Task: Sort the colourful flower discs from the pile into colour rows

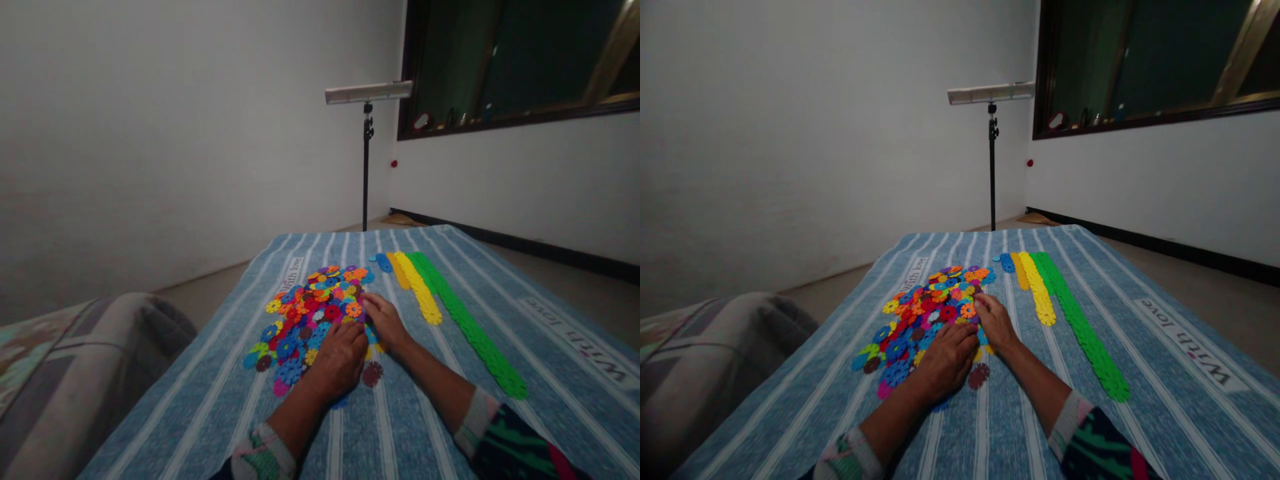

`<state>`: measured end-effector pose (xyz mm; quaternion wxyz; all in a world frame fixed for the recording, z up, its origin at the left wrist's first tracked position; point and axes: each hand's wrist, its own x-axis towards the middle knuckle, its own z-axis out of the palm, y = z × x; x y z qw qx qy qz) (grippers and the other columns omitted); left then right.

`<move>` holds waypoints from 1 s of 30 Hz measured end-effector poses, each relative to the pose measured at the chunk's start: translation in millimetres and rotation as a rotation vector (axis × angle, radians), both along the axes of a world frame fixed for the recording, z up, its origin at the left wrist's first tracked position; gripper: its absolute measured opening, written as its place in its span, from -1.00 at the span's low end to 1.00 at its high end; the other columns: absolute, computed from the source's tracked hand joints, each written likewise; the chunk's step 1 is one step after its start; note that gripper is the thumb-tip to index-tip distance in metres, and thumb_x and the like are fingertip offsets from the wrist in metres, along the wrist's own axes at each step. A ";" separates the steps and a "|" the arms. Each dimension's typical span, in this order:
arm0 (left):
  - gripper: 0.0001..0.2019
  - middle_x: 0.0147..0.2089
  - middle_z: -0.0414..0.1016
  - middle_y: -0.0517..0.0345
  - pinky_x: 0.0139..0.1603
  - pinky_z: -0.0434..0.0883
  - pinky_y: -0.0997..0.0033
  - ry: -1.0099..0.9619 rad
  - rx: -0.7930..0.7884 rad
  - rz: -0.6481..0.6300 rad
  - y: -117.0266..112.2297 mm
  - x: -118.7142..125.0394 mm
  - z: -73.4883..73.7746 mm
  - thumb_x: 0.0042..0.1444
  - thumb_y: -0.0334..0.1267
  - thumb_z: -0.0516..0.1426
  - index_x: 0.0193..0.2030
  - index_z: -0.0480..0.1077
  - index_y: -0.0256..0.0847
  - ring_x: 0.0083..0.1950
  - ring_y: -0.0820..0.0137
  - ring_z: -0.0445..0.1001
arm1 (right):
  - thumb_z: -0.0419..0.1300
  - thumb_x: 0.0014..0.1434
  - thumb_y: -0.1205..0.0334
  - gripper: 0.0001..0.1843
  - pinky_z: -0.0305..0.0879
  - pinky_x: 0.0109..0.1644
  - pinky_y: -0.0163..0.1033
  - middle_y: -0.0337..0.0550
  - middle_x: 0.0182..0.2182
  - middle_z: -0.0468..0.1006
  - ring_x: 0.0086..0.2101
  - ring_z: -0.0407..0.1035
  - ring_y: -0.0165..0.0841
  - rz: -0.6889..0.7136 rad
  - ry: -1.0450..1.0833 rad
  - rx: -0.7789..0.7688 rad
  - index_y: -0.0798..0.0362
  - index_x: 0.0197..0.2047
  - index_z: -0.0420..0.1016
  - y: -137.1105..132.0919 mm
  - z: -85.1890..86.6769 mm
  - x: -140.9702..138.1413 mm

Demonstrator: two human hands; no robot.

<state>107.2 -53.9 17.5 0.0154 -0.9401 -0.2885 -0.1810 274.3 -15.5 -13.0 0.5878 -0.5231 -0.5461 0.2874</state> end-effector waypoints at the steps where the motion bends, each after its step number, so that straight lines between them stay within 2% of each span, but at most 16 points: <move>1: -0.75 0.08 0.50 -0.07 0.18 0.31 0.01 -0.008 0.003 0.003 0.6 -3.1 -0.5 0.18 -0.41 0.04 -0.05 0.45 -0.18 0.11 0.19 0.42 | 0.12 0.13 -0.01 -0.57 0.32 0.15 -0.03 -0.01 -0.07 0.62 -0.02 0.46 -0.16 -0.032 -0.002 -0.003 0.06 -0.07 0.59 -1.3 0.1 5.8; 5: -0.76 0.03 0.54 -0.08 0.10 0.38 0.04 -0.054 0.011 0.026 4.2 -10.8 -3.5 0.22 -0.40 0.01 -0.09 0.46 -0.19 0.06 0.18 0.47 | 0.13 0.07 -0.04 -0.54 0.34 0.08 0.01 0.02 -0.13 0.64 -0.07 0.48 -0.10 -0.161 0.022 -0.080 0.08 -0.12 0.61 -9.3 -0.8 25.0; 10: -0.75 -0.02 0.55 -0.12 0.02 0.45 0.08 -0.098 0.039 0.089 13.0 -14.8 -6.3 0.25 -0.39 -0.03 -0.10 0.46 -0.25 0.02 0.17 0.49 | 0.14 0.08 -0.05 -0.57 0.35 0.04 -0.04 -0.04 -0.17 0.66 -0.11 0.49 -0.13 -0.058 0.076 -0.083 0.06 -0.17 0.62 -17.6 -1.7 17.8; 14: -0.76 -0.04 0.55 -0.12 0.04 0.47 0.14 -0.166 0.058 0.150 24.2 -20.3 -8.9 0.26 -0.38 -0.02 -0.12 0.46 -0.24 0.00 0.21 0.50 | 0.18 0.05 -0.10 -0.56 0.33 0.05 -0.04 -0.05 -0.20 0.66 -0.12 0.49 -0.13 0.002 0.152 -0.103 0.06 -0.20 0.63 -20.8 0.0 11.1; 19: -0.78 -0.10 0.55 -0.12 0.02 0.47 0.13 -0.189 0.091 0.321 36.4 -27.1 -12.3 0.24 -0.39 -0.01 -0.16 0.47 -0.25 -0.04 0.21 0.50 | 0.18 0.04 -0.11 -0.55 0.34 0.00 -0.04 -0.05 -0.24 0.67 -0.17 0.49 -0.14 0.018 0.209 -0.121 0.06 -0.20 0.63 -22.2 1.4 13.2; 23: -0.80 -0.10 0.53 -0.12 0.00 0.47 0.10 -0.187 0.154 0.386 36.6 -27.1 -11.2 0.20 -0.42 0.02 -0.20 0.47 -0.25 -0.03 0.18 0.49 | 0.14 0.07 0.02 -0.64 0.36 -0.06 -0.07 -0.05 -0.28 0.65 -0.22 0.49 -0.18 -0.023 0.036 -0.054 0.07 -0.23 0.62 -21.6 -1.8 14.8; 27: -0.80 -0.01 0.52 -0.11 0.12 0.43 0.02 -0.204 0.208 0.271 29.7 -21.9 -10.7 0.22 -0.37 0.03 -0.15 0.48 -0.22 0.07 0.16 0.44 | 0.12 0.07 0.23 -0.77 0.35 -0.01 -0.11 -0.04 -0.27 0.60 -0.19 0.47 -0.22 -0.048 -0.271 0.094 0.06 -0.30 0.60 -21.1 -6.7 16.4; 30: -0.80 0.01 0.52 -0.11 0.19 0.39 0.03 -0.185 0.173 0.173 24.5 -18.7 -11.5 0.24 -0.32 0.03 -0.19 0.50 -0.22 0.12 0.15 0.42 | 0.12 0.12 0.29 -0.81 0.34 0.00 -0.13 -0.04 -0.27 0.57 -0.18 0.45 -0.24 -0.039 -0.433 0.112 0.06 -0.32 0.58 -21.5 -9.0 16.3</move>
